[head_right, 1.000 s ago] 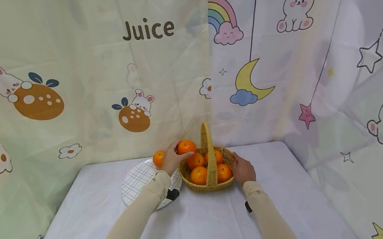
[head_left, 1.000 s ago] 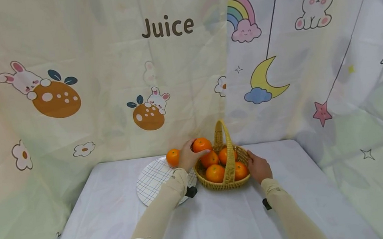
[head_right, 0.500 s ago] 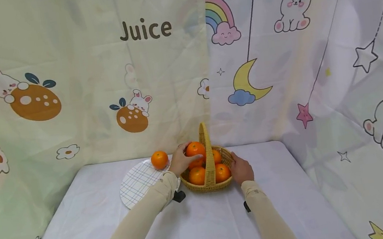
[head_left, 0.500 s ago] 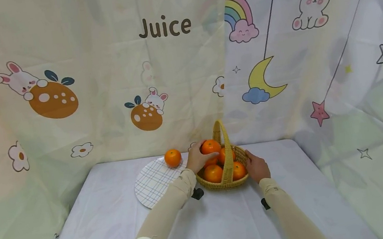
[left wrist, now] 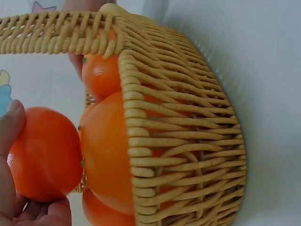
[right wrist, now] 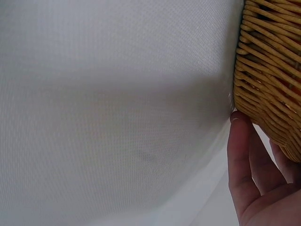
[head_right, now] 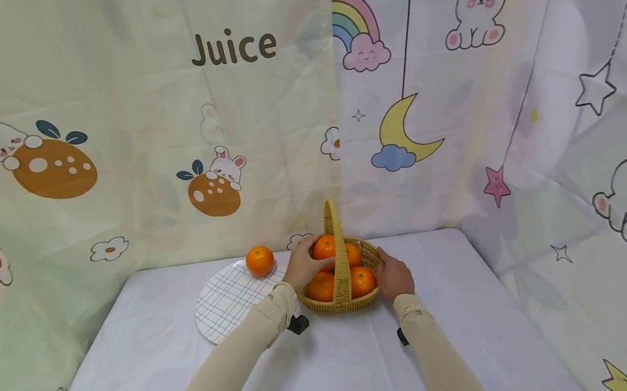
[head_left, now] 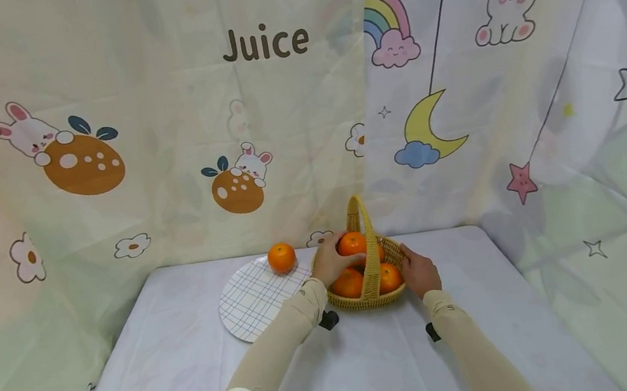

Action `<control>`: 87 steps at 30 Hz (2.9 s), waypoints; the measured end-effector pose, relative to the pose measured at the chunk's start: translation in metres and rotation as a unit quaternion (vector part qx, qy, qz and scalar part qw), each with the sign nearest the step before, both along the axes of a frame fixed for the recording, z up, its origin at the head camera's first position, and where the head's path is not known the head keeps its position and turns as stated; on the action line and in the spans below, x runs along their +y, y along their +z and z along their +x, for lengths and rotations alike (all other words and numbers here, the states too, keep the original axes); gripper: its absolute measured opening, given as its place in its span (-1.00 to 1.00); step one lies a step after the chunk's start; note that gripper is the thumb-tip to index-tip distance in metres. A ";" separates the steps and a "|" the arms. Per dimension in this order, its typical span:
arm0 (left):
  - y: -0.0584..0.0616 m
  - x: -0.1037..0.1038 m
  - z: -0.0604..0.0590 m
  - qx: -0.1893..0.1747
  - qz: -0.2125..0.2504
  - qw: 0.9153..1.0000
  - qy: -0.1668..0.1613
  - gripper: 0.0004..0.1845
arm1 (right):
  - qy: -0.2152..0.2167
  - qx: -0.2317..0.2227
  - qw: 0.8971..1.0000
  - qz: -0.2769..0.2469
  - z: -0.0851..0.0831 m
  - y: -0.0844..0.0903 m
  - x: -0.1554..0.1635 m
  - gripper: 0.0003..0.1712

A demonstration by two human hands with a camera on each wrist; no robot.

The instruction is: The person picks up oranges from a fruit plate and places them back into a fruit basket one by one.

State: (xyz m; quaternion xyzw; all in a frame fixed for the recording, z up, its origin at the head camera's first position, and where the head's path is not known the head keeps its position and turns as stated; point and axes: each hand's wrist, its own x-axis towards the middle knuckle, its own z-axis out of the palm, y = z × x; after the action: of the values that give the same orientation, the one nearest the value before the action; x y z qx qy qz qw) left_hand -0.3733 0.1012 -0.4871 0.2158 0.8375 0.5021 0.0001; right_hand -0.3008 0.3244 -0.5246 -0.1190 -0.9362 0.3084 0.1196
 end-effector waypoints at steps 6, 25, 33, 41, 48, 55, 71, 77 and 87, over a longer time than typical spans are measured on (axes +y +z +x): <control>-0.005 0.005 0.001 -0.002 -0.026 1.000 -0.011 -0.15 | 0.003 0.000 1.000 -0.005 0.001 0.002 -0.001 -0.46; -0.007 0.010 0.004 -0.017 -0.018 0.999 -0.021 -0.15 | 0.000 0.002 1.000 0.000 -0.002 -0.001 0.000 -0.45; -0.008 -0.001 0.006 -0.029 -0.001 0.999 -0.017 -0.14 | 0.001 0.000 1.000 0.006 -0.002 -0.001 0.000 -0.45; 0.003 -0.023 0.004 -0.026 0.065 0.997 -0.032 -0.11 | 0.004 -0.003 1.000 0.000 -0.002 0.000 0.002 -0.45; 0.006 -0.045 -0.003 -0.009 0.097 0.995 -0.019 -0.29 | 0.000 -0.008 1.000 0.002 -0.001 -0.001 0.001 -0.44; 0.004 -0.081 -0.017 0.030 0.033 0.997 0.055 -0.35 | 0.024 -0.004 1.000 0.014 -0.002 -0.002 0.004 -0.44; -0.006 -0.133 -0.029 0.012 -0.015 0.988 0.152 -0.31 | 0.027 -0.021 0.999 0.006 0.001 0.005 0.002 -0.41; -0.013 -0.139 -0.035 -0.032 -0.015 0.986 0.160 -0.24 | 0.025 -0.026 0.999 0.004 0.001 0.004 0.004 -0.40; -0.026 -0.141 -0.040 -0.049 0.013 0.985 0.164 -0.16 | 0.018 -0.031 0.999 0.006 -0.003 0.000 0.007 -0.40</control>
State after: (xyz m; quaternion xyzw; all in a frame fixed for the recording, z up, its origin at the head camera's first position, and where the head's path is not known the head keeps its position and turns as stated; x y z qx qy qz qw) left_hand -0.4134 -0.0399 -0.5133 0.0505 0.8538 0.5162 -0.0442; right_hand -0.3042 0.3310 -0.5249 -0.1110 -0.9431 0.3014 0.0857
